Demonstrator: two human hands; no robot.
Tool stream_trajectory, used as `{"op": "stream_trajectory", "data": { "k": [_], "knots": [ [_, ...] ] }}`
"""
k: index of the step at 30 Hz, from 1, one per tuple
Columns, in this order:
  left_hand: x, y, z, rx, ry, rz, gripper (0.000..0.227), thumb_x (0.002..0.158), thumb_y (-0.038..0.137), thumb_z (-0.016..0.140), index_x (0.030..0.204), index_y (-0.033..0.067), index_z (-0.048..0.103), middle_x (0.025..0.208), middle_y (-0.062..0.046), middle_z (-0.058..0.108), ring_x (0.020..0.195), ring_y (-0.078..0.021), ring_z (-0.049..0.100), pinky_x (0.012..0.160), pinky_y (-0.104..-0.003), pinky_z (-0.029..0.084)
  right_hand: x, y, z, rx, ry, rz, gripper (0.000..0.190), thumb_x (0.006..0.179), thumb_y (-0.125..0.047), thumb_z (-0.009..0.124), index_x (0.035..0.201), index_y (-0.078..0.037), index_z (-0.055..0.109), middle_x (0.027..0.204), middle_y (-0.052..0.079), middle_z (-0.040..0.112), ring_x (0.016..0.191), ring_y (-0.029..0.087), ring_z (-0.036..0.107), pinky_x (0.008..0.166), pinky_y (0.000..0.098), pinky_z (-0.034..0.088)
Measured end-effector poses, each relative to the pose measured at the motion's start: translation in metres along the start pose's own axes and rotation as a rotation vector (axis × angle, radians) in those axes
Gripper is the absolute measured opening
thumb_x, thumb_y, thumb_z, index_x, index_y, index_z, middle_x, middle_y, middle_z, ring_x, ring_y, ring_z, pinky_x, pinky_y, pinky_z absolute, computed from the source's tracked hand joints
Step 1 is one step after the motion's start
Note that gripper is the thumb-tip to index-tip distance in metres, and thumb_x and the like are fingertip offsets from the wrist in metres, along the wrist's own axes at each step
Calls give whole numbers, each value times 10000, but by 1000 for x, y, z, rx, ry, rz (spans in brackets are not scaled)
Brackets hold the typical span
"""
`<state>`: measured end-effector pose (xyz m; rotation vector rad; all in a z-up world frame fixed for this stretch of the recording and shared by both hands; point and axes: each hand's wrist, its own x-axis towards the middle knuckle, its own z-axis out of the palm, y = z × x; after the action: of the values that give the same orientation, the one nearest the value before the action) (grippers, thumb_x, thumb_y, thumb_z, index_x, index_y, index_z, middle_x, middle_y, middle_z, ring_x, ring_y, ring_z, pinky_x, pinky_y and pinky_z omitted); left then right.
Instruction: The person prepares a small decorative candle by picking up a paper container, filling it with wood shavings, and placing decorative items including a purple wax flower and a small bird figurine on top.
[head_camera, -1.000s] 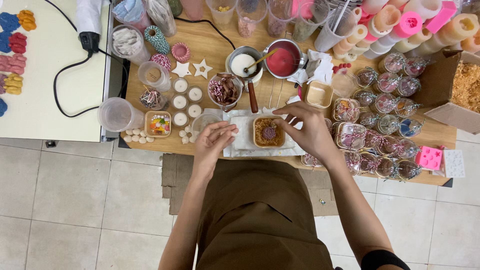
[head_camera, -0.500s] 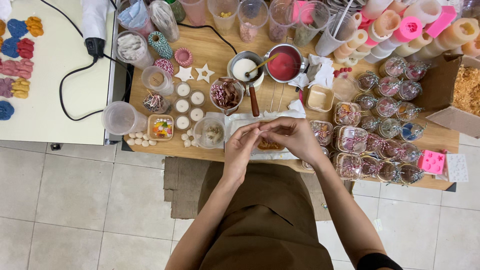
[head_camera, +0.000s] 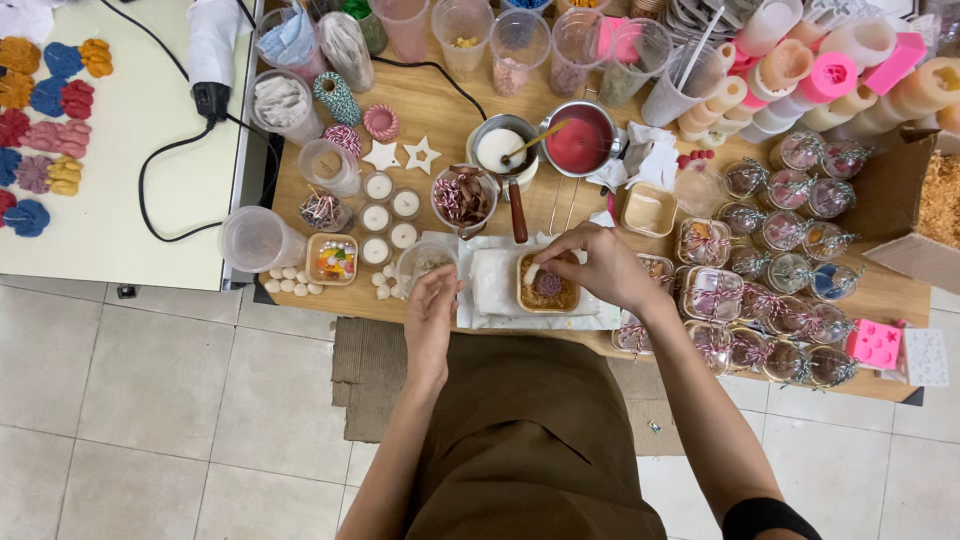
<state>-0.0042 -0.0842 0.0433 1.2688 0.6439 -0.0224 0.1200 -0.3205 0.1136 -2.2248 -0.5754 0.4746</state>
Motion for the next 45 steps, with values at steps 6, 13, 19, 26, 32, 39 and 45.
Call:
{"op": "stream_trajectory", "data": {
  "k": [6, 13, 19, 26, 32, 39, 45],
  "knots": [
    [-1, -12, -14, -53, 27, -24, 330, 991, 270, 654, 1255, 72, 651, 1215, -37, 675, 1106, -130, 660, 910, -292, 494, 3, 7, 12, -118, 44, -116, 156, 801, -158, 824, 954, -132, 834, 939, 80, 773, 908, 240, 689, 832, 385, 554],
    [1, -10, -24, 13, 53, 34, 282, 998, 236, 640, 1226, 70, 643, 1208, -21, 690, 1074, -120, 673, 885, -277, 496, 6, -2, 13, -215, 103, -99, 149, 787, -167, 819, 935, -146, 825, 928, 34, 788, 923, 241, 689, 898, 439, 506],
    [13, -13, -57, 131, 179, 241, 208, 996, 116, 657, 1189, 38, 650, 1152, -38, 705, 991, -118, 653, 864, -261, 508, 4, -5, 14, -337, 103, -115, 116, 812, -192, 801, 925, -189, 830, 909, 7, 781, 918, 231, 676, 927, 437, 466],
    [20, 11, -74, 561, 238, 403, 179, 973, 96, 645, 1150, 106, 673, 1133, -77, 660, 987, -188, 700, 788, -331, 569, 3, -10, 15, -384, 90, -175, 129, 801, -181, 787, 918, -195, 839, 899, 18, 753, 913, 251, 658, 902, 420, 464],
    [45, 11, -61, 1159, -34, 587, 153, 873, 96, 721, 1025, 79, 712, 1112, -137, 710, 876, -341, 710, 734, -450, 568, -1, -26, 4, -352, 128, -158, 167, 848, -198, 782, 1009, -164, 809, 900, 30, 728, 930, 251, 651, 920, 412, 439],
    [121, -59, -35, 1589, -155, 427, 138, 843, 4, 666, 943, 49, 750, 954, -190, 743, 915, -345, 738, 765, -438, 601, -15, -36, -11, -382, 192, -162, 175, 849, -183, 775, 1020, -154, 800, 928, 29, 736, 923, 239, 645, 885, 408, 435],
    [142, -94, -29, 1513, -64, 403, 124, 803, 33, 664, 870, 27, 768, 918, -204, 750, 881, -359, 743, 747, -448, 600, -23, -38, -16, -346, 213, -149, 150, 859, -206, 787, 1000, -156, 804, 916, 33, 741, 867, 238, 629, 850, 399, 442]
  ]
}}
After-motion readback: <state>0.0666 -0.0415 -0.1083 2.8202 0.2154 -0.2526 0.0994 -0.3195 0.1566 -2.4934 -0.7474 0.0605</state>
